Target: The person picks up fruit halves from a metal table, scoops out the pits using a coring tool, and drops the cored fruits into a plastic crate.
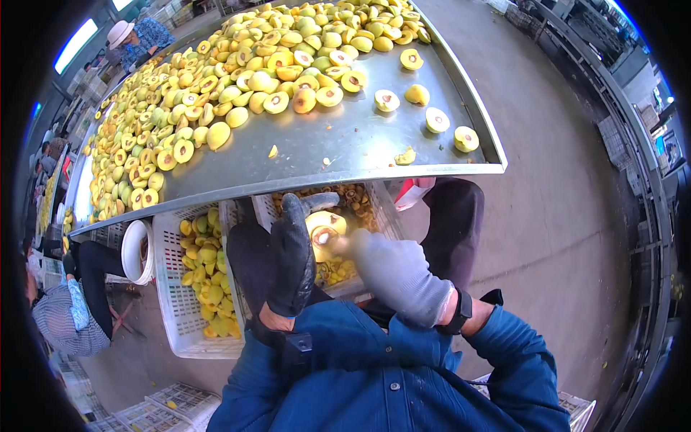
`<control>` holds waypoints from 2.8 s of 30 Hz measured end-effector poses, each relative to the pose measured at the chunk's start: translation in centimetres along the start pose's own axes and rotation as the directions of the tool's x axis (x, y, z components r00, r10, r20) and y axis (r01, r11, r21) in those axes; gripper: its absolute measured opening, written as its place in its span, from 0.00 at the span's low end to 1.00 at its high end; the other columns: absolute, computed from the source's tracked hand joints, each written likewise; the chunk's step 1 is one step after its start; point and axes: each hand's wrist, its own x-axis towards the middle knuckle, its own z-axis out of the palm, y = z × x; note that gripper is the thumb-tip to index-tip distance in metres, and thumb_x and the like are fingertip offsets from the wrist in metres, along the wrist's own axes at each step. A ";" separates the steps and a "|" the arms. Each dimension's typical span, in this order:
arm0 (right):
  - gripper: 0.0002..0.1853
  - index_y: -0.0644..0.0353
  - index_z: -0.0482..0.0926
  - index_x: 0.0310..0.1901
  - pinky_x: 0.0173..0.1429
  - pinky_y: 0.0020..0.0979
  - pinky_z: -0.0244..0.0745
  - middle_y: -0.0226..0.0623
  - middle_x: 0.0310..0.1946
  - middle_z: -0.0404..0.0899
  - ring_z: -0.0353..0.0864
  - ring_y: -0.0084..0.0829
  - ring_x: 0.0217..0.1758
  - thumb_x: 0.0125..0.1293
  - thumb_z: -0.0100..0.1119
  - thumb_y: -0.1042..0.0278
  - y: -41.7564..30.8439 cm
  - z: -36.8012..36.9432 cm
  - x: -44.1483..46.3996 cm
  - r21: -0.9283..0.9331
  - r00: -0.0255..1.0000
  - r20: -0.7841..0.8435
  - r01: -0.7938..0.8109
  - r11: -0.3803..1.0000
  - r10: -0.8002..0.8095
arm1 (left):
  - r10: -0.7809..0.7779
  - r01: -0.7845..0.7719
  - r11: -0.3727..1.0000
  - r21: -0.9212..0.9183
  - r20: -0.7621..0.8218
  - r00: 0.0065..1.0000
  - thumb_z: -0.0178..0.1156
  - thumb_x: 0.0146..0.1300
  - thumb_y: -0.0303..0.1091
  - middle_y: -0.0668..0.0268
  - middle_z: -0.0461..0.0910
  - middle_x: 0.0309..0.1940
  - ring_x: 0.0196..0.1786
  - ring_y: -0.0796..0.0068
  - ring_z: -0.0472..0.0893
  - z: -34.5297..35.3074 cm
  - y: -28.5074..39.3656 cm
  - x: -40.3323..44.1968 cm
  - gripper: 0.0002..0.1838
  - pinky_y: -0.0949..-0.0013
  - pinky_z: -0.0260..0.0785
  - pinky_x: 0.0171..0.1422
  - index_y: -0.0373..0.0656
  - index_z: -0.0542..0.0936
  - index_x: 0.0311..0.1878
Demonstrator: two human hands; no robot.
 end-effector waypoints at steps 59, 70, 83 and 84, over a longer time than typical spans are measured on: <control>0.17 0.64 0.75 0.52 0.46 0.37 0.76 0.49 0.35 0.82 0.84 0.40 0.39 0.63 0.61 0.66 -1.0 0.2 1.4 0.779 0.931 0.365 -0.299 0.551 -0.012 | -0.091 0.124 0.929 -0.348 0.110 0.990 0.38 0.76 0.57 0.60 0.84 0.32 0.34 0.71 0.83 -0.9 -1.0 0.6 0.34 0.71 0.74 0.43 0.35 0.82 0.38; 0.14 0.58 0.79 0.48 0.28 0.24 0.71 0.27 0.22 0.77 0.76 0.20 0.23 0.63 0.60 0.61 -0.6 -1.0 1.1 0.685 0.685 0.722 -0.685 0.247 -0.102 | -0.016 0.132 0.812 -0.568 0.205 0.979 0.38 0.77 0.57 0.62 0.83 0.37 0.37 0.73 0.82 -0.1 -3.6 -0.6 0.30 0.70 0.75 0.46 0.38 0.80 0.44; 0.16 0.59 0.76 0.48 0.31 0.40 0.75 0.43 0.23 0.78 0.76 0.34 0.19 0.62 0.63 0.60 4.0 8.3 0.4 0.348 0.951 0.168 -0.305 0.887 0.260 | -0.109 0.028 0.828 -0.560 -0.112 0.988 0.47 0.76 0.42 0.53 0.77 0.54 0.53 0.63 0.80 -1.2 -6.1 1.7 0.21 0.61 0.73 0.63 0.33 0.71 0.59; 0.16 0.60 0.76 0.48 0.31 0.38 0.75 0.41 0.24 0.78 0.76 0.31 0.21 0.63 0.63 0.61 3.6 8.5 0.2 0.548 0.951 0.167 -0.310 0.777 0.262 | 0.002 -0.041 0.932 -0.360 -0.109 0.994 0.47 0.75 0.41 0.53 0.76 0.57 0.55 0.62 0.79 -1.5 -6.9 1.2 0.21 0.60 0.71 0.65 0.33 0.70 0.61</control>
